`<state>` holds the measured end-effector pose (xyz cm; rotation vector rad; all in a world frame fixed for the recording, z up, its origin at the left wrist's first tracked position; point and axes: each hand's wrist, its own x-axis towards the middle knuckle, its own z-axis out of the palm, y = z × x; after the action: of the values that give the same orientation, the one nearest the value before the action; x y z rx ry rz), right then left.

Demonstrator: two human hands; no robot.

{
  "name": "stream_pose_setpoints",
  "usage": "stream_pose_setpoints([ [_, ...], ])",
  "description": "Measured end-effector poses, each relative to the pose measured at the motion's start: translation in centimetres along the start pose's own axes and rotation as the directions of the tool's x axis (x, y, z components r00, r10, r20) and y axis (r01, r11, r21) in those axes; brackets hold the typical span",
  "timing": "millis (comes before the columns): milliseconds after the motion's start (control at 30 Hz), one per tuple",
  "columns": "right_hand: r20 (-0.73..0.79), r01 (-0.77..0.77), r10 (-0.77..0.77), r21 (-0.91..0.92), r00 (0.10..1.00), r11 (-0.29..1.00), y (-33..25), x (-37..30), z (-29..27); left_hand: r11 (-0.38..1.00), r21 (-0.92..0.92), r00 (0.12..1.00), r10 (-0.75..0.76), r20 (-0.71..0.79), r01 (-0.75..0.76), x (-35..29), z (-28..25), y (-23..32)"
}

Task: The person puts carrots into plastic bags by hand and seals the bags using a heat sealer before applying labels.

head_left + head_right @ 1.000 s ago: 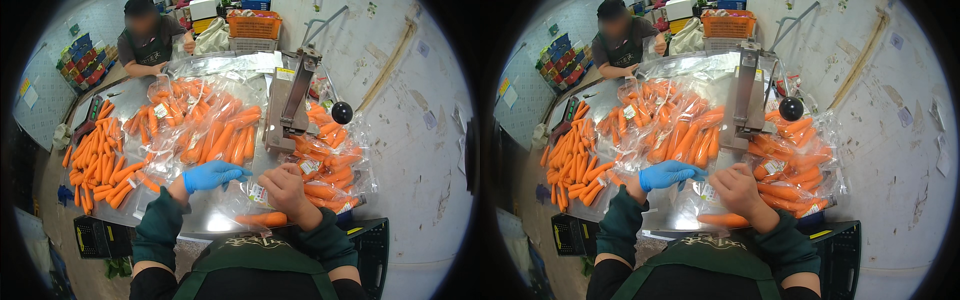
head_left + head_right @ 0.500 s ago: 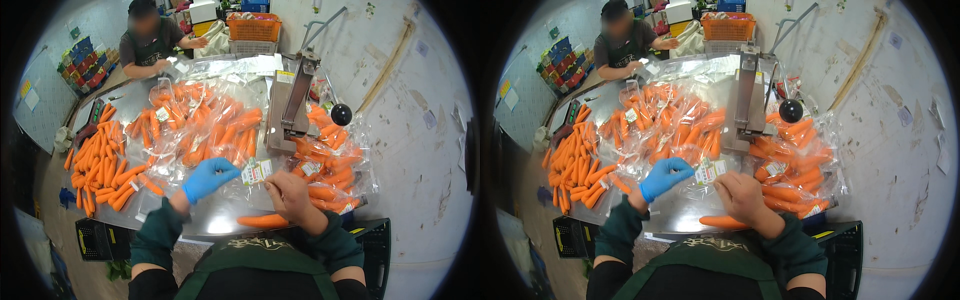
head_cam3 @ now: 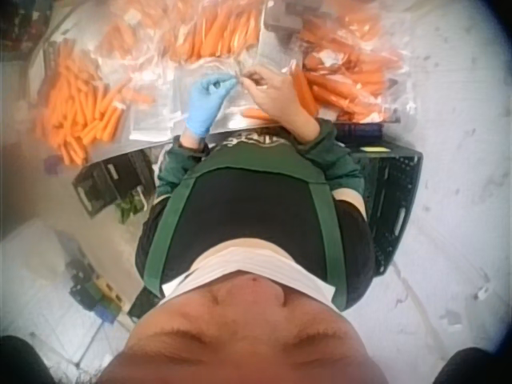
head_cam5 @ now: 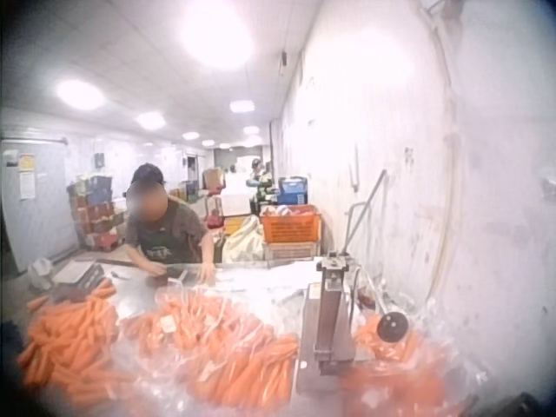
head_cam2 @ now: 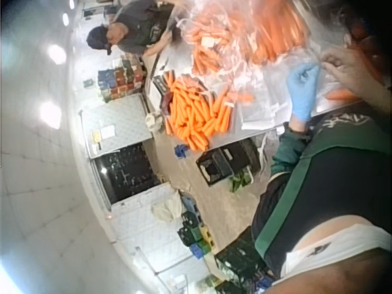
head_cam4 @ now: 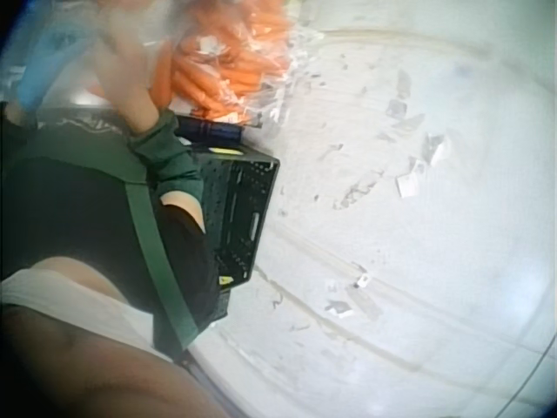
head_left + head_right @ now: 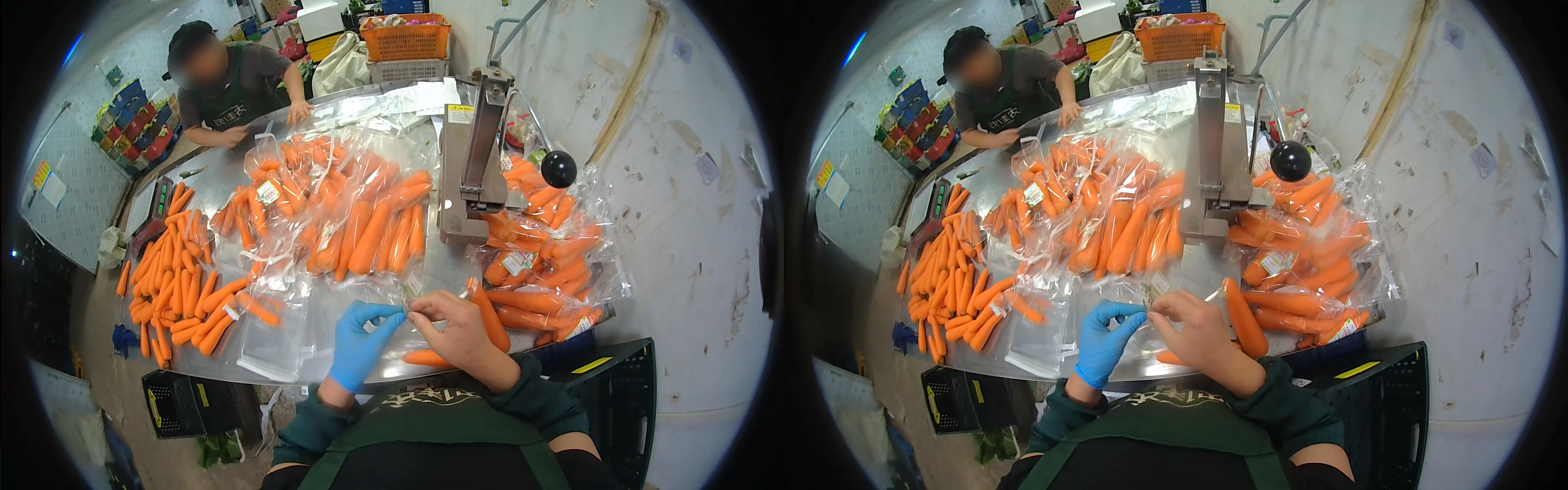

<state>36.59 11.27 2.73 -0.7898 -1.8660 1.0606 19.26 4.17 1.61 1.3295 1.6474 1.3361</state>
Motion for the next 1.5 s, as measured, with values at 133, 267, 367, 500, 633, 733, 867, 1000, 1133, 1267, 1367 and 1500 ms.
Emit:
stream_pose_setpoints([
  [133,0.024,-0.068,0.066,0.076,0.998,0.995,0.1,-0.9,0.6,0.995,0.036,0.995,0.096,0.022,-0.096,-0.4,0.3,-0.9],
  [267,-0.007,-0.063,0.064,0.073,0.998,0.995,0.4,-1.3,0.5,0.976,-0.205,0.996,-0.06,0.064,0.072,-1.2,0.6,-1.5],
  [367,0.033,-0.074,0.072,0.057,0.997,0.996,-0.9,-1.4,-0.1,0.983,-0.18,0.999,-0.02,0.04,0.027,-1.4,1.1,-0.7],
  [500,0.068,-0.076,0.072,0.055,0.995,0.996,-0.2,-2.0,-0.2,0.98,0.102,0.986,0.169,0.015,-0.169,-1.3,1.3,0.0],
  [633,0.074,-0.056,0.054,0.022,0.996,0.998,-0.6,-2.3,-0.6,0.931,0.258,0.966,0.254,0.041,-0.256,-1.2,1.3,0.5],
  [733,0.055,-0.025,0.024,0.011,0.998,1.0,-0.5,-2.6,-0.6,0.934,0.247,0.966,0.248,0.074,-0.259,-1.2,1.3,0.6],
  [867,0.061,-0.036,0.032,0.059,0.998,0.998,-0.6,-2.6,-0.8,0.943,0.22,0.968,0.24,0.077,-0.251,-1.4,1.4,0.9],
  [1000,0.042,-0.008,0.006,0.055,0.999,0.998,-0.6,-2.6,-0.9,0.926,0.236,0.956,0.28,0.089,-0.293,-1.4,1.5,1.5],
  [1133,0.02,0.02,-0.021,0.026,1.0,0.999,-0.2,-2.7,-0.8,0.908,0.265,0.946,0.31,0.092,-0.324,-1.5,1.8,1.4],
  [1267,-0.004,0.033,-0.033,0.016,0.999,0.999,0.3,-2.9,-0.5,0.926,0.236,0.955,0.281,0.094,-0.295,-1.8,2.0,1.4],
  [1367,0.015,-0.035,0.033,0.154,0.999,0.988,1.2,-3.2,-0.2,0.975,0.11,0.977,0.183,0.109,-0.195,-1.9,2.0,0.7],
  [1500,0.146,-0.272,0.231,0.417,0.962,0.867,1.7,-3.3,-0.4,0.998,-0.058,0.988,0.029,0.149,-0.02,-1.9,1.7,1.0],
])
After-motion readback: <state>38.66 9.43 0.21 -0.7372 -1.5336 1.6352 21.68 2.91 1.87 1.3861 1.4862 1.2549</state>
